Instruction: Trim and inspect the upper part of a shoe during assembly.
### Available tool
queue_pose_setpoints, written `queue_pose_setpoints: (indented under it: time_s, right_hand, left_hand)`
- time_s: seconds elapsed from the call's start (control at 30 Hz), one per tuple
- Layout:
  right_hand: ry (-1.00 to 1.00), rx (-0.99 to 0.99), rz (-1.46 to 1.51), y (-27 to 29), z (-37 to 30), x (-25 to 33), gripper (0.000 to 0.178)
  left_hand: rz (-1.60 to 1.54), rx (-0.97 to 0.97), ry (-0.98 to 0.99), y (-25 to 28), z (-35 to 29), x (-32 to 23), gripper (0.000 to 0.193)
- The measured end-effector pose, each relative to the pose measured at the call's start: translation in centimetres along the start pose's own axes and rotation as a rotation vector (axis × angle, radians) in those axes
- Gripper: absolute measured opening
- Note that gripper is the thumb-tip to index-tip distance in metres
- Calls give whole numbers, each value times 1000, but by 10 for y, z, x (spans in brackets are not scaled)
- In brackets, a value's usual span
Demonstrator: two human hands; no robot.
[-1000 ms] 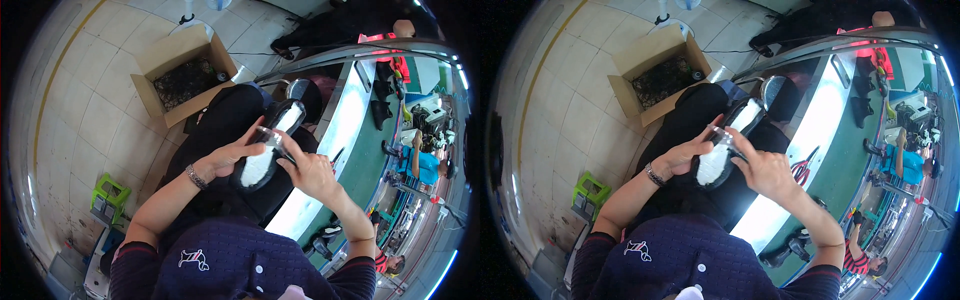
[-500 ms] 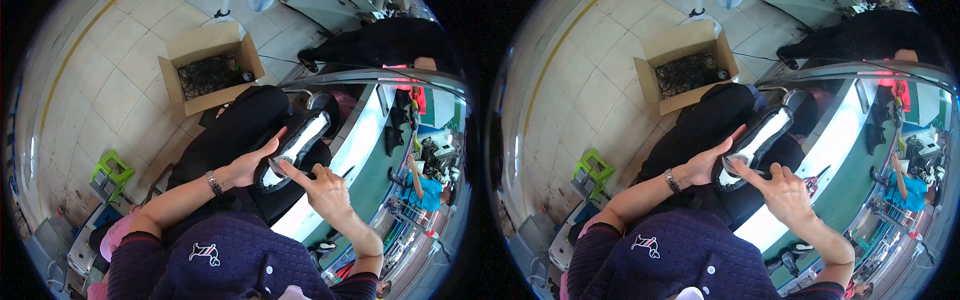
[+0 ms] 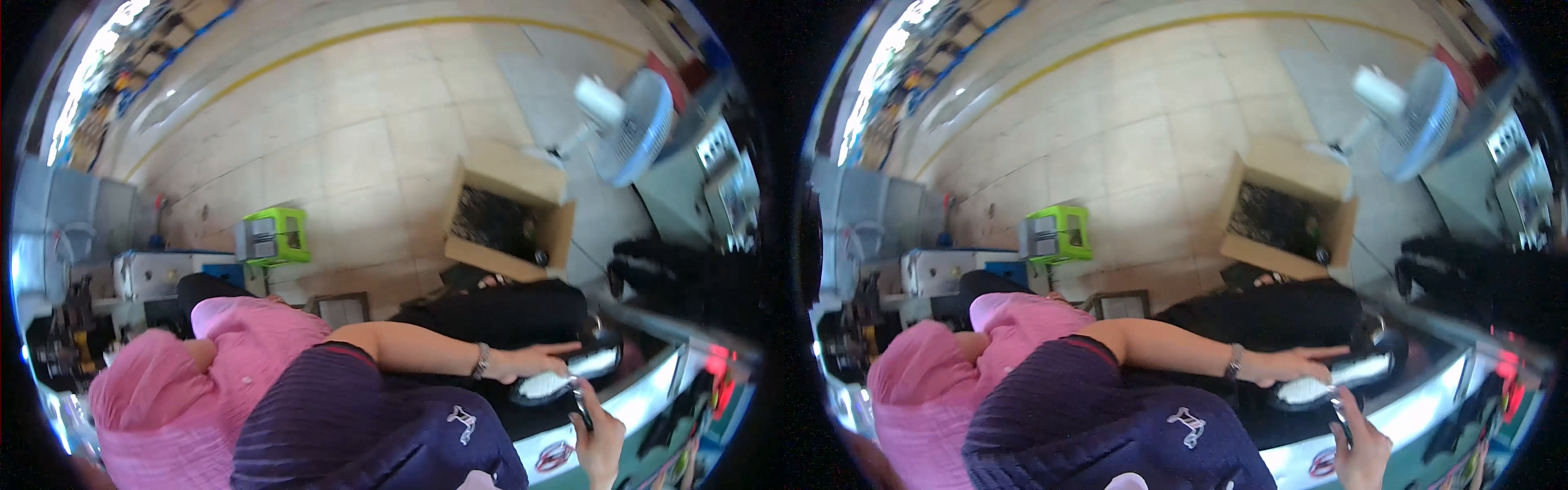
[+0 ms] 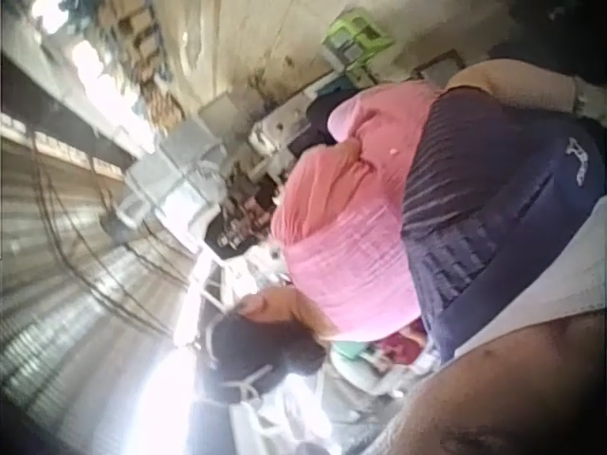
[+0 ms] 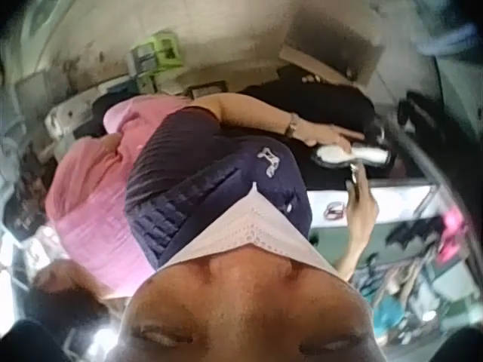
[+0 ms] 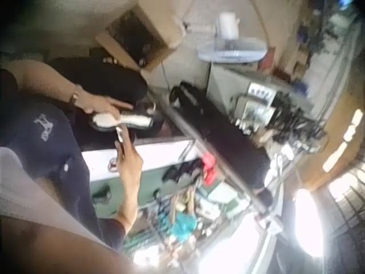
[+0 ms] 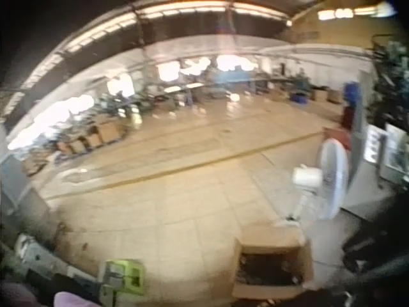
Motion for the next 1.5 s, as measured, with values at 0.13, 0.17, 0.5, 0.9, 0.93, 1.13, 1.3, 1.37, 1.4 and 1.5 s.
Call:
queue_pose_setpoints:
  time_s: [0.13,0.17,0.5,0.9,0.93,1.13,1.3,1.37,1.4,1.5]
  right_hand:
    - [-191,-442,351,-20,-5,-17,58]
    - [-311,-295,231,-47,-7,-40,63]
    - [-123,-241,-77,-34,8,-3,62]
    - [-220,15,-196,-49,16,-6,61]
    - [-161,27,-207,-44,9,-6,63]
    - [-328,-380,102,-58,-5,6,62]
    - [-273,-27,58,-39,13,4,64]
    - [-260,42,-18,-38,6,6,70]
    - [-196,11,-65,-38,6,13,73]
    - [-233,72,-293,-47,3,20,89]
  left_hand:
    - [-26,84,-9,3,3,5,81]
    - [-27,127,52,1,-2,1,84]
    - [31,135,169,11,10,1,97]
    - [-92,250,157,31,16,15,102]
    - [-208,347,162,31,20,21,102]
    - [-122,296,187,4,10,16,102]
    - [-357,347,155,36,-5,14,54]
    - [-297,304,169,30,-23,-8,59]
    - [-304,407,157,34,-20,-7,61]
    - [-350,445,173,31,-15,-6,61]
Point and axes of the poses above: each hand's wrist, its own z-axis towards the middle knuckle, its own y-axis out of the back of the hand, x = y × z, the point moved 2 cm from there along z, towards the middle knuckle, and after that the axes turned 13 degrees about y, right-handed, at the moved point
